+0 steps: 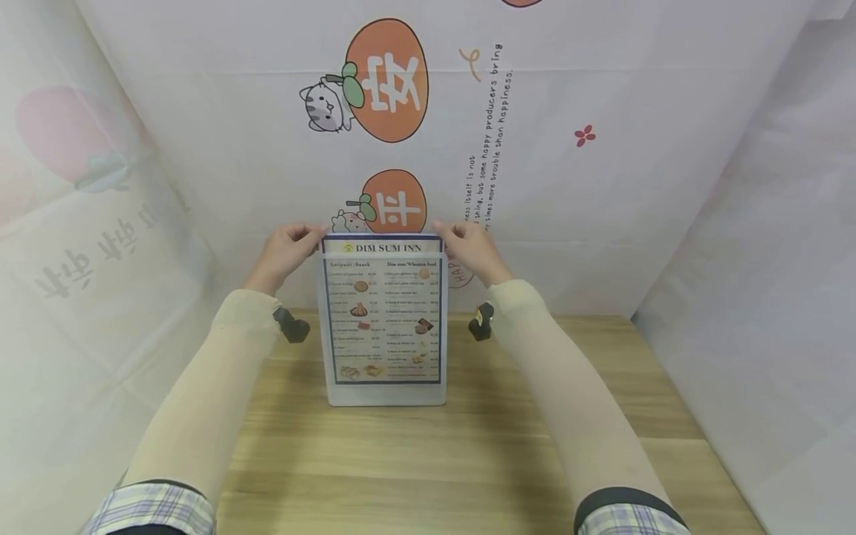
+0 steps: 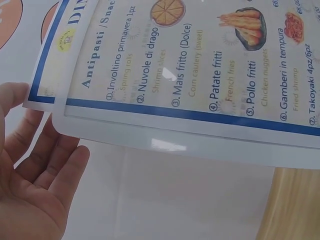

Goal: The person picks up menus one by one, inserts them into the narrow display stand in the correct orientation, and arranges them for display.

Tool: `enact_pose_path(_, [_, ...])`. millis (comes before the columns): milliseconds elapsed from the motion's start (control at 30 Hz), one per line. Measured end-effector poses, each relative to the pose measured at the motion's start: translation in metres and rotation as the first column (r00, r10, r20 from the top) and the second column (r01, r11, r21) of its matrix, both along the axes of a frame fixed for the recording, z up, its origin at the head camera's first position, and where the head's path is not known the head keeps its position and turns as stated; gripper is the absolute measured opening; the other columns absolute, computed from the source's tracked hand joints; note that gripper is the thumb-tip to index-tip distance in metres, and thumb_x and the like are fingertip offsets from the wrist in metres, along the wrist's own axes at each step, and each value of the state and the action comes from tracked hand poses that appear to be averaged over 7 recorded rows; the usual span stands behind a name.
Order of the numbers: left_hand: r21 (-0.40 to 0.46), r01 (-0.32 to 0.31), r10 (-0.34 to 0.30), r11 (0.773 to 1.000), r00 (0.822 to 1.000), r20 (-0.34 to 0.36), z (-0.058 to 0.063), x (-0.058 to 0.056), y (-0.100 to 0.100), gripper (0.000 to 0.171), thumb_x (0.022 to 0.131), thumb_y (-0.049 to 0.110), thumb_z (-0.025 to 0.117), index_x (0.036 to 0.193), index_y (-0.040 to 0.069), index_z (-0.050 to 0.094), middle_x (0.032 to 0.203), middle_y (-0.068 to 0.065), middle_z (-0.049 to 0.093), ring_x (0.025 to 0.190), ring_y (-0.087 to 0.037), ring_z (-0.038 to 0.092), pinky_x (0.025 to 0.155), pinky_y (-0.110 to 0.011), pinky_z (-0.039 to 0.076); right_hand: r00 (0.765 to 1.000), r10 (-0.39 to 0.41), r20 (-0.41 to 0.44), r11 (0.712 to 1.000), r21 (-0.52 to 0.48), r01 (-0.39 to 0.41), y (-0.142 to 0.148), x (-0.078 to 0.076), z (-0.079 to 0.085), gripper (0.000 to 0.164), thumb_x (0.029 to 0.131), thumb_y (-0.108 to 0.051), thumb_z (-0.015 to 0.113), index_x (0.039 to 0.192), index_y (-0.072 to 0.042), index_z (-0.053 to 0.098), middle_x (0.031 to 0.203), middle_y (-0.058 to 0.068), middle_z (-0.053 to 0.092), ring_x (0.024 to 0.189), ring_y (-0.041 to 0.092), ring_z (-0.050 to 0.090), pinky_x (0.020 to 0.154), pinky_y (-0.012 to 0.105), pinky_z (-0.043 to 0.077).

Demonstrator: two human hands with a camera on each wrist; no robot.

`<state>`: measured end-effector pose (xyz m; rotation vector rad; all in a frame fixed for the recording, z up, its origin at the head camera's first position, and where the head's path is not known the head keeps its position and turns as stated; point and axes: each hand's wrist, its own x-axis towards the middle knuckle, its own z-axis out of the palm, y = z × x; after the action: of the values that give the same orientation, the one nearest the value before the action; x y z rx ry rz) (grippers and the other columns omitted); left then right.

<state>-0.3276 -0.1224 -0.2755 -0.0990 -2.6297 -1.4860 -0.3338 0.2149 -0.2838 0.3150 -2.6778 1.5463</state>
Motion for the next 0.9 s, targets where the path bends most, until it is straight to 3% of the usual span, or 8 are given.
enact_pose_path(467, [0.012,0.008,-0.008,1.000,1.000,0.014,-0.016,-0.001,-0.005,0.051,0.096,0.056,0.059,0.115,0.010,0.068,0.120,-0.007,0.063,0.115,-0.025,0.052,0.103,-0.049,0.042,1.000,0.018,0.000,1.000,0.018,-0.018,-0.001,0.003,-0.010,0.057,0.098,-0.062,0.050,0.111,-0.009,0.066,0.110,0.008,0.065,0.103,0.027,0.056,0.089,0.044,0.046])
enact_pose_path(667, [0.000,0.016,-0.016,1.000,1.000,0.021,-0.025,0.001,-0.008,0.053,0.096,0.056,0.059,0.117,0.007,0.067,0.122,-0.009,0.063,0.117,-0.027,0.051,0.105,-0.050,0.040,0.999,0.043,-0.031,0.999,0.033,-0.042,-0.002,0.004,-0.015,0.050,0.101,-0.054,0.052,0.107,-0.007,0.067,0.097,0.012,0.061,0.093,0.028,0.053,0.079,0.038,0.044])
enact_pose_path(900, [0.006,0.013,-0.013,1.000,0.999,0.052,-0.027,0.003,-0.008,0.047,0.096,0.053,0.061,0.116,0.011,0.067,0.126,-0.008,0.062,0.121,-0.026,0.051,0.107,-0.051,0.039,0.999,0.035,-0.009,0.999,0.007,-0.035,-0.003,0.006,-0.019,0.041,0.101,-0.048,0.056,0.111,-0.010,0.069,0.102,0.009,0.062,0.096,0.030,0.052,0.080,0.037,0.044])
